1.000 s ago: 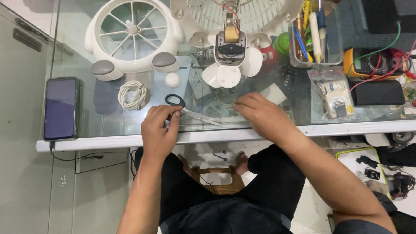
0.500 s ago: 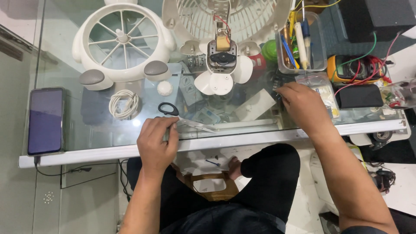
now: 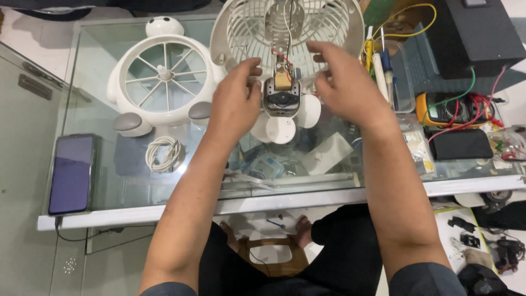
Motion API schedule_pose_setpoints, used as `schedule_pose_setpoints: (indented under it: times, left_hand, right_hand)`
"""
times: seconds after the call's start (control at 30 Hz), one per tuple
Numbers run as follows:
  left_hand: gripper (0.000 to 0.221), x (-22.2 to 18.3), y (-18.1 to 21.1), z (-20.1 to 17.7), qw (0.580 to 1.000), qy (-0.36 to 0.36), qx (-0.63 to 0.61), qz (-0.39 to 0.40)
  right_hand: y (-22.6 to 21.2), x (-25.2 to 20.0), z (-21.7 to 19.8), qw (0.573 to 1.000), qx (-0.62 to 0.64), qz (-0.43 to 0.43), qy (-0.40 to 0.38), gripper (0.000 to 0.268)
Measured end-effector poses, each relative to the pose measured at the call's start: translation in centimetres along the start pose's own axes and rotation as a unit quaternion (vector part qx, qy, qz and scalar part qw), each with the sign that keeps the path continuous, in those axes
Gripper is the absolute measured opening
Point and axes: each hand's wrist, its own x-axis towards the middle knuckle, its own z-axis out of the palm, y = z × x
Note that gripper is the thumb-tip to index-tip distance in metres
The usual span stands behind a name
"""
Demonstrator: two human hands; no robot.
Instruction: The person tests a white power cord with a voltage tester, coils the cord, and places it on the table. They then pick up a disassembled white fan, remove the front grille, and manipulate the motor and internal wiring.
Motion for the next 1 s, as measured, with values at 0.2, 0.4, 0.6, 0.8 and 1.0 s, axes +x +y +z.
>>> schedule_pose_setpoints:
  times: [0.2, 0.4, 0.6, 0.8, 1.0]
  left_hand:
    - [0.039, -0.3, 1.1, 1.1, 1.000, -0.016, 0.015, 0.008]
    - [0.050, -0.5, 0.9, 0.2, 0.994, -0.098, 0.029, -0.035]
    - [0.041, 0.0, -0.6, 0.8, 0.993, -0.096, -0.025, -0.065]
    - [0.032, 0.0, -1.2, 1.5, 0.991, -0.073, -0.069, -0.094]
    - [0.046, 0.6, 0.3, 0.4, 0.993, -0.021, -0.080, -0.085]
  right_hand:
    - [1.6, 0.5, 1.3, 0.998, 0.036, -0.030, -0.049, 0.058]
    - [0.7, 0.8, 1.6, 0.998, 0.031, -0.030, -0.049, 0.058]
    - [1.8, 1.1, 2.9, 0.999, 0.008, -0.026, -0.021, 0.061]
    - [3.3, 1.2, 4.8, 0.998, 0.012, 0.056, 0.040, 0.027]
    - [3.6, 0.9, 5.7, 0.993, -0.039, -0.004, 0.112, 0.013]
